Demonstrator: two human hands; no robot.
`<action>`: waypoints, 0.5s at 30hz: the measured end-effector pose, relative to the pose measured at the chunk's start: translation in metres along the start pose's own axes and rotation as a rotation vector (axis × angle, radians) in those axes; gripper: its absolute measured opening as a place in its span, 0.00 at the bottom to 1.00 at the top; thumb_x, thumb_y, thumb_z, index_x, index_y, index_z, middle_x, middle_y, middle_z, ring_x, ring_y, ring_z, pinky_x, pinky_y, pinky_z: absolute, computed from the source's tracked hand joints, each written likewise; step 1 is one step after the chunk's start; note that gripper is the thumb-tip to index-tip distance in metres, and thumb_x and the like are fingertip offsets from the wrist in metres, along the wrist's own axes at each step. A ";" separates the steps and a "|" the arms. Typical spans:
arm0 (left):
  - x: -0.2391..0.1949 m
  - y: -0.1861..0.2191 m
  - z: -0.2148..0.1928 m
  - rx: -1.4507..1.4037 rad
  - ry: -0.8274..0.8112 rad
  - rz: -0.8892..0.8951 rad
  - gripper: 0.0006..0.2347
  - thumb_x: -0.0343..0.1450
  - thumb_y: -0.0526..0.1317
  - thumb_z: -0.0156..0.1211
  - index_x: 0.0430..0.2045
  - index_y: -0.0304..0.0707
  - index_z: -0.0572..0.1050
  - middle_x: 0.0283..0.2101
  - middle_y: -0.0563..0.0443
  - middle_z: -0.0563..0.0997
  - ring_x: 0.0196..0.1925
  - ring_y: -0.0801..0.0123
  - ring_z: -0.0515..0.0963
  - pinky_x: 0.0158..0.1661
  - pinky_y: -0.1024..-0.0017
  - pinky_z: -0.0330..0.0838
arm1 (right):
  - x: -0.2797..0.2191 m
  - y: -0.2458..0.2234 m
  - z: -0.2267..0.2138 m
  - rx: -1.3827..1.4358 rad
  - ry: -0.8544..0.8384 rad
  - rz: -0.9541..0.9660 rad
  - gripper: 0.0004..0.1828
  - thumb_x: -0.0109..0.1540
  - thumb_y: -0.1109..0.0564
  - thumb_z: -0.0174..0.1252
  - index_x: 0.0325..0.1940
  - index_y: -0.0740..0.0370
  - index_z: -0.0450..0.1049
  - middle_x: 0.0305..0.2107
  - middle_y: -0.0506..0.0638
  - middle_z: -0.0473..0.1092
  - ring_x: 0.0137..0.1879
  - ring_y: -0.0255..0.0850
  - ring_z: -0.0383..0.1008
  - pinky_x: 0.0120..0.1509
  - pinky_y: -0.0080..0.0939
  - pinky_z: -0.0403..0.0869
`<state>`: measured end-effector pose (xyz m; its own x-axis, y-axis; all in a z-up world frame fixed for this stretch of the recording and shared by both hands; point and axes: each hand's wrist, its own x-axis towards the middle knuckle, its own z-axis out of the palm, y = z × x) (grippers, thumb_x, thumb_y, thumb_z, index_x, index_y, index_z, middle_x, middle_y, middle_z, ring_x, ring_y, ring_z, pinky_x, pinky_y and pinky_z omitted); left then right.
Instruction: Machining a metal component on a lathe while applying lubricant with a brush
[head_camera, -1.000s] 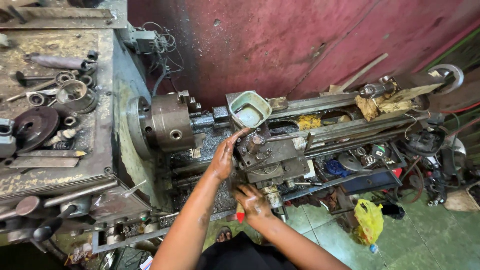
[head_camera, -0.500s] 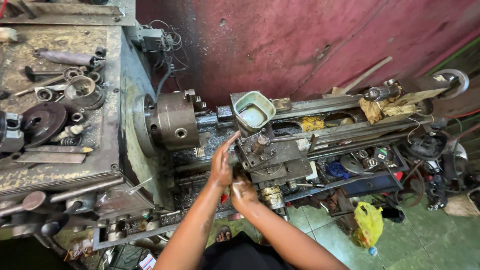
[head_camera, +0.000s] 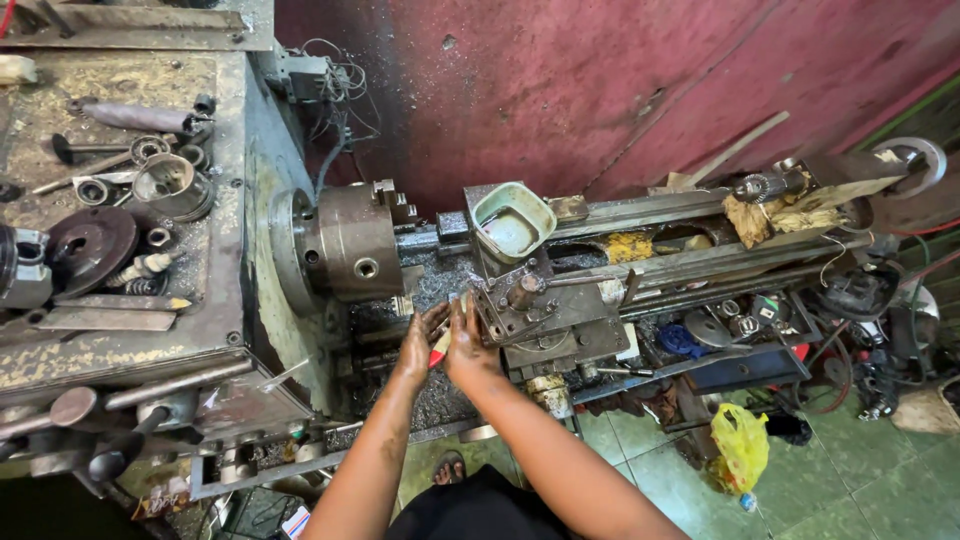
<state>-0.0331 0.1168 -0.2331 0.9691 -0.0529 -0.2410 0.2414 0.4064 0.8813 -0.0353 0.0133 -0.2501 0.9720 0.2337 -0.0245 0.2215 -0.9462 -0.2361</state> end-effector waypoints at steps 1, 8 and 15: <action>0.011 -0.012 -0.008 -0.018 0.011 0.005 0.31 0.81 0.54 0.18 0.69 0.27 0.61 0.72 0.23 0.60 0.76 0.32 0.53 0.73 0.41 0.41 | 0.004 -0.006 -0.006 -0.006 0.044 -0.010 0.46 0.56 0.59 0.58 0.78 0.62 0.52 0.76 0.63 0.45 0.77 0.67 0.49 0.74 0.73 0.58; 0.010 -0.025 -0.012 -0.009 0.015 -0.034 0.30 0.81 0.58 0.27 0.68 0.33 0.65 0.70 0.29 0.65 0.73 0.34 0.61 0.70 0.40 0.48 | -0.023 0.006 -0.019 -0.009 0.049 -0.038 0.50 0.52 0.59 0.64 0.78 0.57 0.54 0.75 0.60 0.47 0.73 0.65 0.59 0.66 0.69 0.70; -0.001 -0.018 0.001 0.169 0.060 -0.022 0.29 0.78 0.60 0.30 0.61 0.43 0.73 0.68 0.35 0.70 0.72 0.40 0.65 0.70 0.44 0.53 | -0.081 -0.011 -0.109 0.083 -0.210 -0.065 0.48 0.58 0.57 0.66 0.77 0.63 0.47 0.74 0.64 0.41 0.76 0.61 0.44 0.78 0.58 0.52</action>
<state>-0.0389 0.1088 -0.2483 0.9599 -0.0030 -0.2802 0.2723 0.2462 0.9302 -0.1075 -0.0200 -0.1393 0.9163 0.3430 -0.2066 0.2671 -0.9079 -0.3230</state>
